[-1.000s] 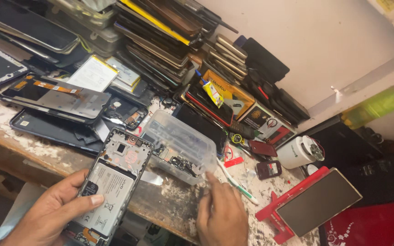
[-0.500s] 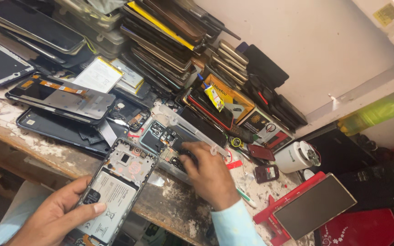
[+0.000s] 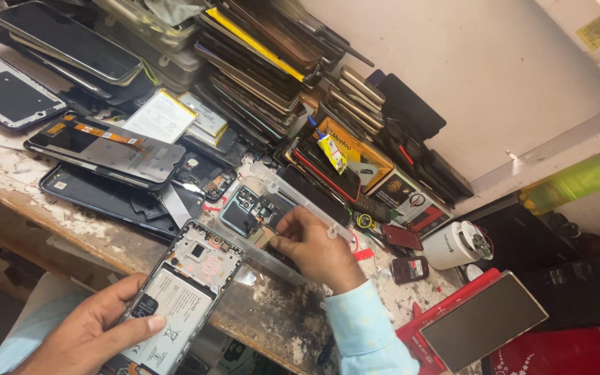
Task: The person uses tweezers to adjust and connect internal components inside a disassembled smartphone. They carefully manipulate small parts and ribbon cables within the phone chassis.
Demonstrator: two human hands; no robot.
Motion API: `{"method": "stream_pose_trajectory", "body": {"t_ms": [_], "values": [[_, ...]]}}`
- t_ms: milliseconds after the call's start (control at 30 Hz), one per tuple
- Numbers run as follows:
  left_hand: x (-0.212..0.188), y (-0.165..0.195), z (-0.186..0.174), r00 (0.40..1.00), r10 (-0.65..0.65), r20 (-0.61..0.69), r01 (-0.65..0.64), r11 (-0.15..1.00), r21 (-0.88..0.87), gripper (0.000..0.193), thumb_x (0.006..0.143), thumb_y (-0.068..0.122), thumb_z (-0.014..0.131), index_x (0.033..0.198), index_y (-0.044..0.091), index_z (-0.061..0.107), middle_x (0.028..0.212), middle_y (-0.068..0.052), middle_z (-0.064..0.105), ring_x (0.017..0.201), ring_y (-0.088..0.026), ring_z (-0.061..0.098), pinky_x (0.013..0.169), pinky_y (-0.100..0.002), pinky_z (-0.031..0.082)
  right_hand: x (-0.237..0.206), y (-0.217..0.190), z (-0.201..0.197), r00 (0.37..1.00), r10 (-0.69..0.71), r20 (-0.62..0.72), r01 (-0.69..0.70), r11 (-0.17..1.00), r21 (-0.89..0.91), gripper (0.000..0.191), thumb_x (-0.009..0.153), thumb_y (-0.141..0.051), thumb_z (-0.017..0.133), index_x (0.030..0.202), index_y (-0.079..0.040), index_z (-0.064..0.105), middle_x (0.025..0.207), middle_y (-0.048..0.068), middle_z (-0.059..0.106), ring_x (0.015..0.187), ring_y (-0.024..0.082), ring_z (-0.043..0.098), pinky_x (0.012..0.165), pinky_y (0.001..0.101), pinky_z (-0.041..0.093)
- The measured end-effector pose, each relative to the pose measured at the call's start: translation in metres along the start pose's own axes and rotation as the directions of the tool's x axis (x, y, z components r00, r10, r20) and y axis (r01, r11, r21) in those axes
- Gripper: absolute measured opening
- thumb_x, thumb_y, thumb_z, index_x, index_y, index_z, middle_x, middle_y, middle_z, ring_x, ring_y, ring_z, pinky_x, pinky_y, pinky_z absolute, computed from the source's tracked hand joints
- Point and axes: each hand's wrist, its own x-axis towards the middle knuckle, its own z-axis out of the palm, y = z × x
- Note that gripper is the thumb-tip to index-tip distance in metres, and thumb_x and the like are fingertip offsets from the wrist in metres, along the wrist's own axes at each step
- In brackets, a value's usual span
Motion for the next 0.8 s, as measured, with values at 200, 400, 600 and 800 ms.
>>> {"method": "stream_pose_trajectory", "body": {"t_ms": [200, 400, 600, 800], "values": [[-0.003, -0.012, -0.003, 0.993, 0.088, 0.083, -0.084, 0.995, -0.056, 0.057, 0.096, 0.004, 0.068, 0.148, 0.003, 0.045, 0.126, -0.019, 0.068, 0.113, -0.023, 0.072, 0.096, -0.042, 0.057, 0.001, 0.009, -0.011, 0.997, -0.027, 0.07, 0.008, 0.966, 0.259, 0.026, 0.088, -0.017, 0.073, 0.114, -0.014, 0.069, 0.092, 0.001, 0.074, 0.085, 0.01, 0.068, 0.076, 0.0265, 0.056], [-0.009, -0.002, 0.006, 1.0, -0.001, 0.011, 0.001, 1.0, -0.003, 0.057, 0.093, 0.006, 0.068, 0.145, 0.004, 0.046, 0.122, -0.019, 0.069, 0.11, -0.022, 0.073, 0.094, -0.041, 0.058, -0.01, 0.001, -0.004, 1.0, -0.008, 0.016, 0.0, 0.887, 0.462, 0.016, 0.096, -0.013, 0.063, 0.111, -0.008, 0.065, 0.097, 0.006, 0.077, 0.091, 0.014, 0.075, 0.083, 0.0296, 0.06], [-0.038, 0.026, 0.024, 0.989, 0.112, -0.092, -0.119, 0.99, -0.077, 0.064, 0.083, 0.009, 0.068, 0.144, 0.005, 0.049, 0.124, -0.011, 0.075, 0.107, -0.015, 0.07, 0.092, -0.033, 0.054, -0.059, -0.019, 0.029, 0.829, -0.435, -0.352, 0.432, 0.897, -0.091, 0.016, 0.096, -0.004, 0.064, 0.112, -0.004, 0.065, 0.103, 0.014, 0.077, 0.097, 0.028, 0.076, 0.079, 0.034, 0.058], [-0.059, 0.059, 0.04, 0.988, 0.029, -0.15, -0.043, 0.995, -0.091, 0.059, 0.085, 0.015, 0.069, 0.141, 0.005, 0.053, 0.116, -0.011, 0.077, 0.099, -0.013, 0.069, 0.086, -0.032, 0.057, -0.074, -0.03, 0.056, 0.622, -0.654, -0.43, 0.594, 0.753, -0.284, 0.025, 0.093, 0.001, 0.065, 0.116, -0.005, 0.066, 0.112, 0.013, 0.077, 0.101, 0.027, 0.077, 0.084, 0.0345, 0.059]]}}
